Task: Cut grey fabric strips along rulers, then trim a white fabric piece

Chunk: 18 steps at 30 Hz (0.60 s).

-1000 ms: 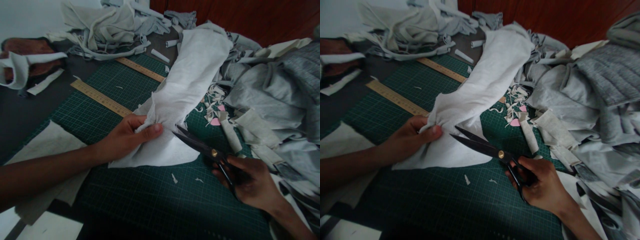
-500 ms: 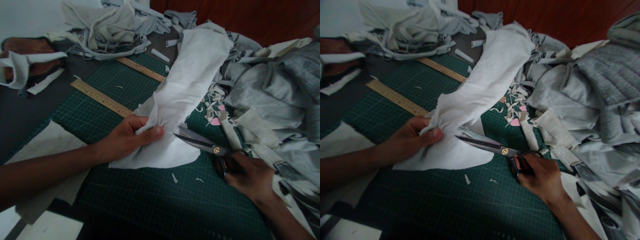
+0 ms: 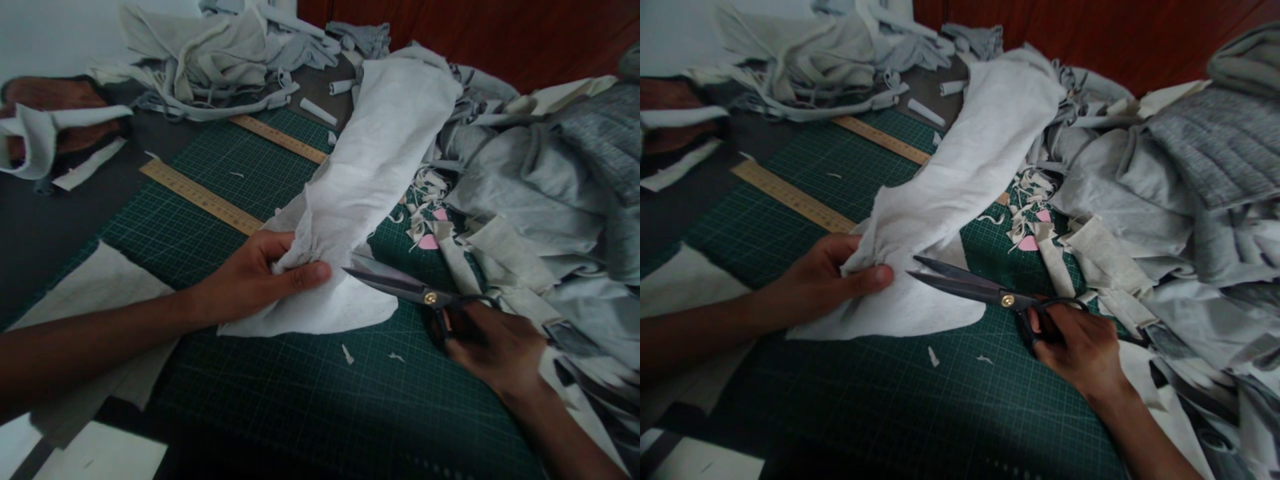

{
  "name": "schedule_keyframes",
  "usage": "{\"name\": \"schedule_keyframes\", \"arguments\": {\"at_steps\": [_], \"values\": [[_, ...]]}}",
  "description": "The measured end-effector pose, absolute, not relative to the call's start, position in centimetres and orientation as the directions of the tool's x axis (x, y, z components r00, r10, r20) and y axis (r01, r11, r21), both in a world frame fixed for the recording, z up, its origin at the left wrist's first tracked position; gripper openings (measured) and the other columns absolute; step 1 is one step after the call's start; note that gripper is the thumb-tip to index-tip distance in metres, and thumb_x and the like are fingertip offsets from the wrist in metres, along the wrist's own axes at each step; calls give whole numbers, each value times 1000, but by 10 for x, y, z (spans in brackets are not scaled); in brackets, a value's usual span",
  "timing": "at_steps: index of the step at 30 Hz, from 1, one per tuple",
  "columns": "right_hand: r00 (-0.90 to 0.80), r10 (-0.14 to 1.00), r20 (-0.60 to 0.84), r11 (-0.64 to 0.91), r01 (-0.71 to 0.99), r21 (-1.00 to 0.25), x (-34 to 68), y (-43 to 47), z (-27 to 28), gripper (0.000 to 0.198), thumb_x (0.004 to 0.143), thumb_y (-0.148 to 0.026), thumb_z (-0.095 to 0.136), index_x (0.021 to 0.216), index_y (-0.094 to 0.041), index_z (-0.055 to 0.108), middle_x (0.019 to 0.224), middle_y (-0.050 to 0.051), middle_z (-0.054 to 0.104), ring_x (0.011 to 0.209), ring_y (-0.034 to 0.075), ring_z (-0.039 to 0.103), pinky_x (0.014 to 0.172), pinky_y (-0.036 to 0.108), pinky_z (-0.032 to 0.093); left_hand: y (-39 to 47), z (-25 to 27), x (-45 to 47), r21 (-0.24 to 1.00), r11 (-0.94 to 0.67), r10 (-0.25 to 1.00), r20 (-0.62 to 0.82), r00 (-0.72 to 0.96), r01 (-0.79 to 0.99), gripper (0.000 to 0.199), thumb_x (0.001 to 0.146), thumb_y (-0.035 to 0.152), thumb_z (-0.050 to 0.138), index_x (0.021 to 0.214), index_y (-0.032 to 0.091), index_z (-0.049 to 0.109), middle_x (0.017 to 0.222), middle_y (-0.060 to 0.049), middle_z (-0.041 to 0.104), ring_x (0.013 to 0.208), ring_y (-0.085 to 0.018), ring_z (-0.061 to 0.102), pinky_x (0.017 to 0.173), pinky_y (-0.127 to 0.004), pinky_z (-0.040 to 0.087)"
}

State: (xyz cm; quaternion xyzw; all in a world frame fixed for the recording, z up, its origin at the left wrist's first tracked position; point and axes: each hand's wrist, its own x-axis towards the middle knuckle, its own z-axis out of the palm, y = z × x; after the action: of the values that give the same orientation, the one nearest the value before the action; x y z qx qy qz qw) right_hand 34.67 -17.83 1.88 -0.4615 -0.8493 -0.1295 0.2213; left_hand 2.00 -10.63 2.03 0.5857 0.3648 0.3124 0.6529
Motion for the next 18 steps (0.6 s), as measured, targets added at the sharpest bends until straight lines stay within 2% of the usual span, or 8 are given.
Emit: {"name": "schedule_keyframes", "arguments": {"at_steps": [5,10,13,18], "values": [[-492,719,492,547,836,37,350,-181,17,26,95,-22,53,69,-18,58,48,-4,54,37,7,48,40,23,31,-107,22,19,982,191,813,-158,561,0,25,85,25,71,64,16,61,58,9,46,50,-2,39,42,-7,31],[-540,688,485,542,827,151,359,-184,16,11,93,-19,58,86,-15,66,58,0,65,42,11,53,43,27,30,-108,23,18,973,230,806,-195,559,8,30,85,29,72,61,15,60,56,9,45,48,-2,38,40,-10,29],[-563,681,468,542,817,195,368,-186,15,7,89,-16,62,92,-15,68,65,2,69,46,12,56,48,27,36,-109,22,19,979,193,820,-197,537,64,31,85,34,72,63,15,61,56,8,45,48,-3,38,39,-12,27],[-570,681,460,542,814,206,371,-186,13,11,90,-15,63,100,-12,68,71,2,72,50,11,58,51,27,38,-107,21,22,987,58,887,-119,446,148,37,86,36,70,60,15,54,57,8,39,50,-4,34,40,-13,25]]}}
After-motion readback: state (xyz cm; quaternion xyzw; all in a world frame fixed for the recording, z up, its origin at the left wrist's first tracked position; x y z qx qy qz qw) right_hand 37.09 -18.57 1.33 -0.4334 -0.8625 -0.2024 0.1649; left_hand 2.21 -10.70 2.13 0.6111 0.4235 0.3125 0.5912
